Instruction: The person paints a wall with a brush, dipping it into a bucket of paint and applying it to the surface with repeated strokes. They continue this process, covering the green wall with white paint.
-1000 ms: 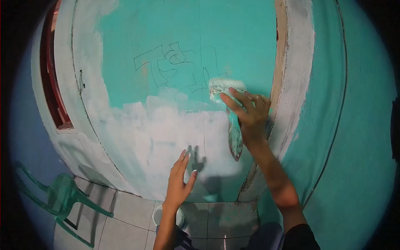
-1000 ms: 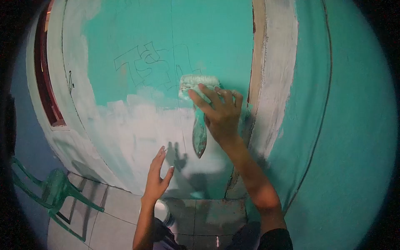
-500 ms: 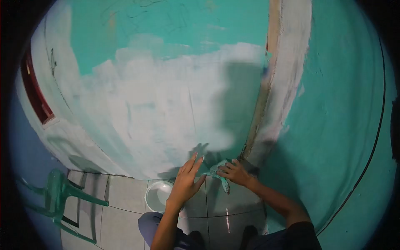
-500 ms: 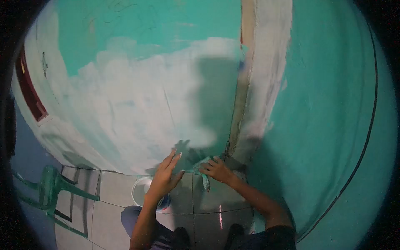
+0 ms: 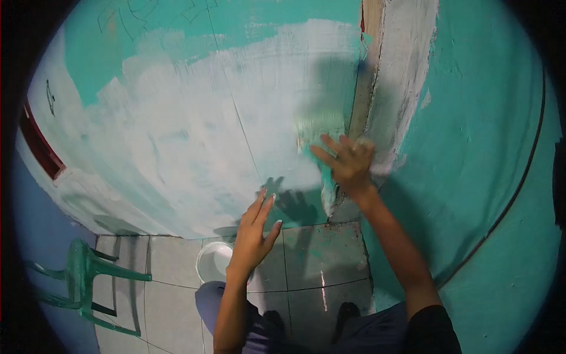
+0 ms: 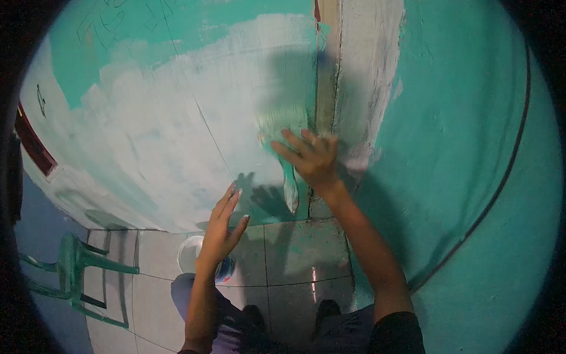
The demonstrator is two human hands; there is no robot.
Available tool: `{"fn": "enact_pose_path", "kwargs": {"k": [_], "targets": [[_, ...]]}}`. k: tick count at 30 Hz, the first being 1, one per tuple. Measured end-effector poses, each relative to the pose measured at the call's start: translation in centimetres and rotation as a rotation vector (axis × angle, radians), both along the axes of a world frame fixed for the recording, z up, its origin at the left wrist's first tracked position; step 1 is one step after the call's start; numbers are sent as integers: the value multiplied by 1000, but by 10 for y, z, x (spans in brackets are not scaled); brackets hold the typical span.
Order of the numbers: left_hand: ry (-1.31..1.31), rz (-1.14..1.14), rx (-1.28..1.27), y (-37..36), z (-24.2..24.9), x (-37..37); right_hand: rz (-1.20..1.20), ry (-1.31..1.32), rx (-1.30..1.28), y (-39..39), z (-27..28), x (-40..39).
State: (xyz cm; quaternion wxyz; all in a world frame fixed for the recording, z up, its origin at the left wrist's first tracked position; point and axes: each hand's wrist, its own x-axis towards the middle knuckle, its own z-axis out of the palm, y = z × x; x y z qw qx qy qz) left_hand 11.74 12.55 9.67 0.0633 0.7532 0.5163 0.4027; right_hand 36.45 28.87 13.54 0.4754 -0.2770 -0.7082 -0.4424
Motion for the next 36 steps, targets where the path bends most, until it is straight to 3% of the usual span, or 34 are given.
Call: {"fn": "enact_pose_path", "kwargs": {"k": [3, 9, 11, 17, 20, 25, 29, 33, 36], "targets": [[18, 26, -41, -2, -2, -1, 94, -47, -64, 4, -109, 6], [155, 74, -184, -8, -11, 5, 145, -469, -488, -41, -212, 25], [201, 43, -275, -13, -16, 3, 207, -576, -585, -49, -220, 13], [249, 160, -413, -60, -17, -23, 477, -412, -506, -60, -187, -72], [211, 316, -453, -107, -17, -56, 717, -321, -455, -68, -143, -126], [236, 595, -513, -163, -37, -97, 966, -399, -526, -87, -152, -187], [229, 673, -519, -192, -89, -125, 1094, -615, -431, -107, -183, -207], [229, 711, -552, -206, -151, -149, 1199, -671, -527, -112, -220, -217], [165, 686, -581, -193, -169, -145, 1147, -775, -614, -120, -214, -208]]}}
